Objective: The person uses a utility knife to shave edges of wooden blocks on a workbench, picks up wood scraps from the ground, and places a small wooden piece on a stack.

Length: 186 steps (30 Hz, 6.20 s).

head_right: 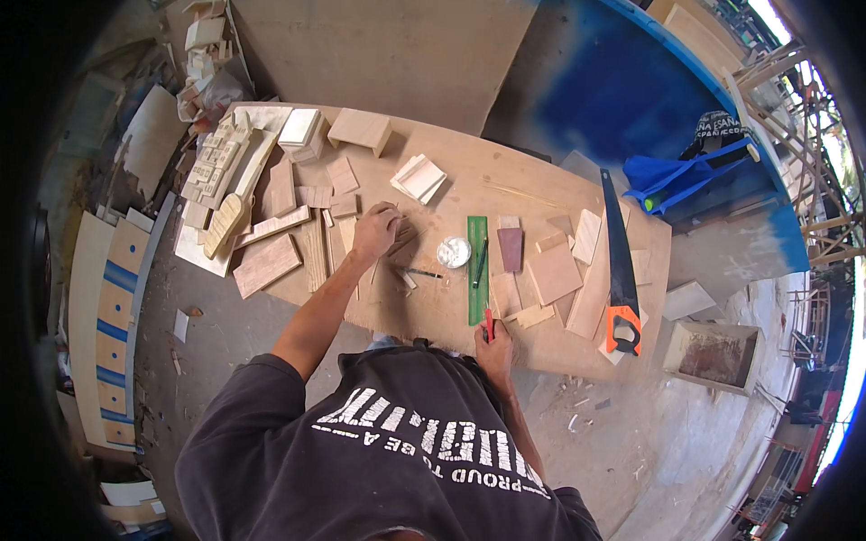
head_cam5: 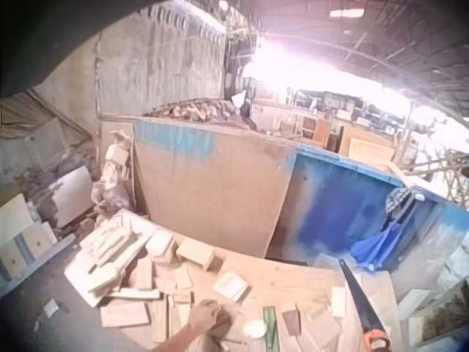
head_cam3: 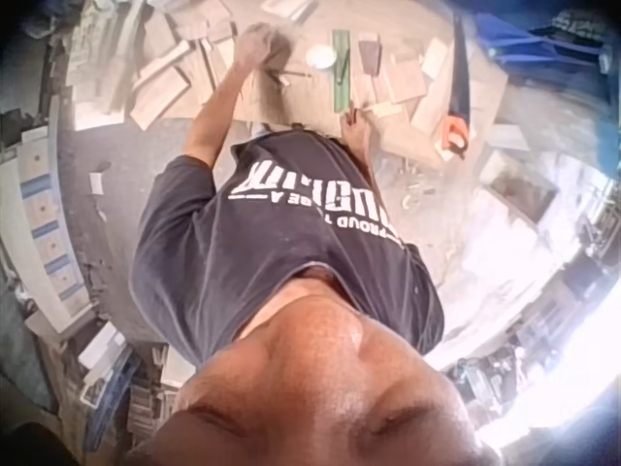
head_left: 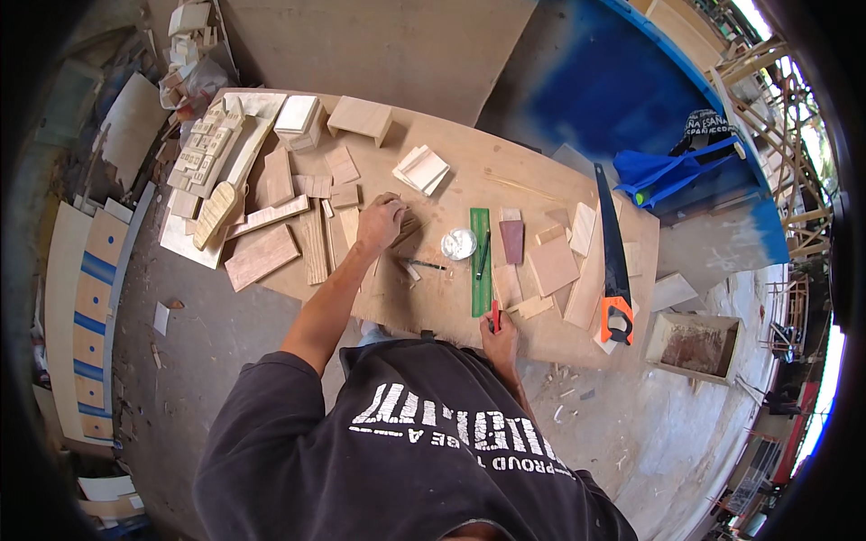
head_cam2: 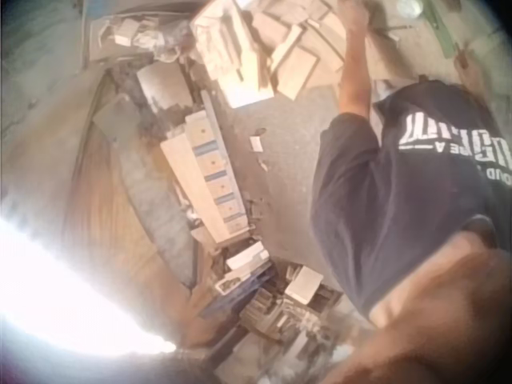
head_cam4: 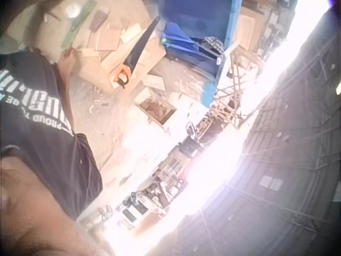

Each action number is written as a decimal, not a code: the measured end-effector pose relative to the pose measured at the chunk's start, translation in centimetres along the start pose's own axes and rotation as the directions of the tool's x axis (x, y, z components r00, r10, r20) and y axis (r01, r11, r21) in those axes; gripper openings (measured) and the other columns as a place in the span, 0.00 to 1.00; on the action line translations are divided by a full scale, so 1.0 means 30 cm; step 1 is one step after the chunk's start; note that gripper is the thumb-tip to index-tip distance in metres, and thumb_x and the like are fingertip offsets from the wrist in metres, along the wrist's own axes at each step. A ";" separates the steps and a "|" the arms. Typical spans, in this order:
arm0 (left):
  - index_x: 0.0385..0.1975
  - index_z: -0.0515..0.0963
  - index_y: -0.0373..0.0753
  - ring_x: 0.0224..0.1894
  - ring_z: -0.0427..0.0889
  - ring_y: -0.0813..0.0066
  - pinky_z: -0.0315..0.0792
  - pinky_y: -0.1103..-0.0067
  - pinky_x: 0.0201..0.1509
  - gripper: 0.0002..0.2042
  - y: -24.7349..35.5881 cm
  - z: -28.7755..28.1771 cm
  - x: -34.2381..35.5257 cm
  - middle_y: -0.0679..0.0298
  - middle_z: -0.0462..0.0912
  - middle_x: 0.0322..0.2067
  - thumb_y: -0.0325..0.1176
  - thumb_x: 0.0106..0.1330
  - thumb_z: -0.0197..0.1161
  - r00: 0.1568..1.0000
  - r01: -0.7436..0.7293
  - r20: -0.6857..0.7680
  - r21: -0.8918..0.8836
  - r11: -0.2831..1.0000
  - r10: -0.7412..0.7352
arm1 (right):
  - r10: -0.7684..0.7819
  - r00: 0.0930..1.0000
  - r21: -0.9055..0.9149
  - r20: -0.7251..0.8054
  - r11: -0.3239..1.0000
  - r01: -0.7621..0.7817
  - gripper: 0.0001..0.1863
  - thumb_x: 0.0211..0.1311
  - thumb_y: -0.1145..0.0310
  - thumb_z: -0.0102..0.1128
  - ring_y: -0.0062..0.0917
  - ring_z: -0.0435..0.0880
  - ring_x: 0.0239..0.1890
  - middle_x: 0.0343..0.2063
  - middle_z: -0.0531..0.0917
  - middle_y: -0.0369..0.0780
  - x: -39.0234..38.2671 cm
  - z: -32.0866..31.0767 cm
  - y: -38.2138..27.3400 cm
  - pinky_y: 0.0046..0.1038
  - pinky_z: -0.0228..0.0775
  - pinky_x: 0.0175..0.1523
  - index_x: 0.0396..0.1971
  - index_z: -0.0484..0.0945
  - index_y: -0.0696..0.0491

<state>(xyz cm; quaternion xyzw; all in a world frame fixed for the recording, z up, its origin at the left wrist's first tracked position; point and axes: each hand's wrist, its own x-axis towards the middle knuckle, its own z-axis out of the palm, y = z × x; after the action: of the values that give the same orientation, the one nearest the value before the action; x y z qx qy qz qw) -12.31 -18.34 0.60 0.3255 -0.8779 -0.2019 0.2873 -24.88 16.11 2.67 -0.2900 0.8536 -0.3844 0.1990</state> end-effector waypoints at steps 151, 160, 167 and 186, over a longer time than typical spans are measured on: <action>0.66 0.65 0.40 0.52 0.71 0.62 0.68 0.66 0.44 0.24 0.272 -0.116 -0.854 0.61 0.70 0.52 0.39 0.72 0.52 0.978 0.006 0.195 0.353 0.936 -0.079 | -0.586 0.625 0.027 0.515 0.740 0.672 0.09 0.54 0.69 0.64 0.45 0.82 0.37 0.33 0.81 0.44 0.078 0.387 -0.230 0.39 0.74 0.41 0.35 0.82 0.54; 0.57 0.74 0.37 0.51 0.71 0.59 0.68 0.66 0.45 0.19 0.266 -0.129 -0.842 0.59 0.72 0.53 0.40 0.71 0.55 0.965 -0.007 0.252 0.307 0.952 -0.075 | -0.587 0.619 0.013 0.522 0.731 0.682 0.07 0.55 0.69 0.64 0.45 0.82 0.35 0.30 0.81 0.44 0.088 0.393 -0.222 0.39 0.73 0.40 0.32 0.81 0.54; 0.51 0.78 0.41 0.51 0.71 0.62 0.70 0.69 0.44 0.16 0.257 -0.131 -0.842 0.62 0.71 0.50 0.37 0.65 0.57 0.979 -0.036 0.199 0.324 0.945 -0.031 | -0.607 0.571 0.034 0.553 0.701 0.712 0.11 0.54 0.75 0.61 0.48 0.81 0.40 0.35 0.80 0.46 0.079 0.372 -0.243 0.42 0.74 0.44 0.38 0.78 0.55; 0.44 0.83 0.38 0.54 0.70 0.61 0.71 0.70 0.50 0.14 0.248 -0.131 -0.850 0.62 0.71 0.56 0.38 0.66 0.58 0.980 -0.023 0.195 0.257 0.966 -0.029 | -0.679 0.503 0.129 0.535 0.654 0.745 0.15 0.51 0.75 0.67 0.42 0.83 0.40 0.37 0.80 0.41 0.079 0.362 -0.224 0.39 0.77 0.42 0.41 0.81 0.51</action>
<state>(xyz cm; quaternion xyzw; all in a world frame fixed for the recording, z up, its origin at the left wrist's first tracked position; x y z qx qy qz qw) 2.69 3.78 -1.91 0.3398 -0.9203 -0.1177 0.1540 -18.25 5.10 0.80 -0.7218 0.5859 -0.2824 0.2366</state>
